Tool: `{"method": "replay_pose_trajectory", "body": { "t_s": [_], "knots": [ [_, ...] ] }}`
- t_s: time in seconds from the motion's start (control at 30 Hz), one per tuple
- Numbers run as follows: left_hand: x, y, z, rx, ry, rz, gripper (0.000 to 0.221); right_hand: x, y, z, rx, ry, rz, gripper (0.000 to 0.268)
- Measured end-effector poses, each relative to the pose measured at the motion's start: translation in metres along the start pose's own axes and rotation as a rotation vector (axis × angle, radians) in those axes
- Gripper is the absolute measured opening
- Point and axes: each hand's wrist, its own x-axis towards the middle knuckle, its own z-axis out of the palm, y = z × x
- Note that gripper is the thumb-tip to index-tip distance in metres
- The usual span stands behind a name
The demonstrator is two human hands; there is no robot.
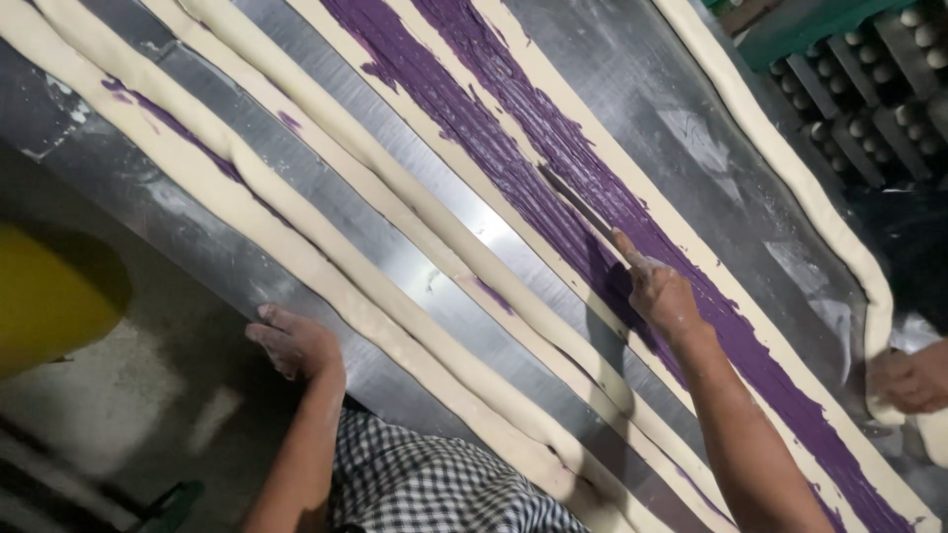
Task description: Prepare dough strips with purple filling for baking.
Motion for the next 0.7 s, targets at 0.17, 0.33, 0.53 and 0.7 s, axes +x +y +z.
{"method": "replay_pose_trajectory", "body": {
  "t_s": [0.17, 0.33, 0.53, 0.7],
  "knots": [
    [-0.028, 0.052, -0.027, 0.009, 0.022, -0.030, 0.078, -0.020, 0.030, 0.008, 0.011, -0.007, -0.016, 0.086],
    [-0.029, 0.060, -0.025, 0.059, 0.051, -0.084, 0.079, -0.034, 0.053, 0.010, -0.041, -0.007, -0.041, 0.081],
    [-0.016, 0.055, -0.014, 0.073, 0.110, -0.058, 0.079, -0.060, 0.077, 0.012, -0.010, -0.014, -0.009, 0.080],
    [0.003, 0.039, -0.003, 0.072, 0.176, -0.043, 0.083, -0.079, 0.097, 0.018, -0.049, -0.034, 0.047, 0.080]
  ]
}}
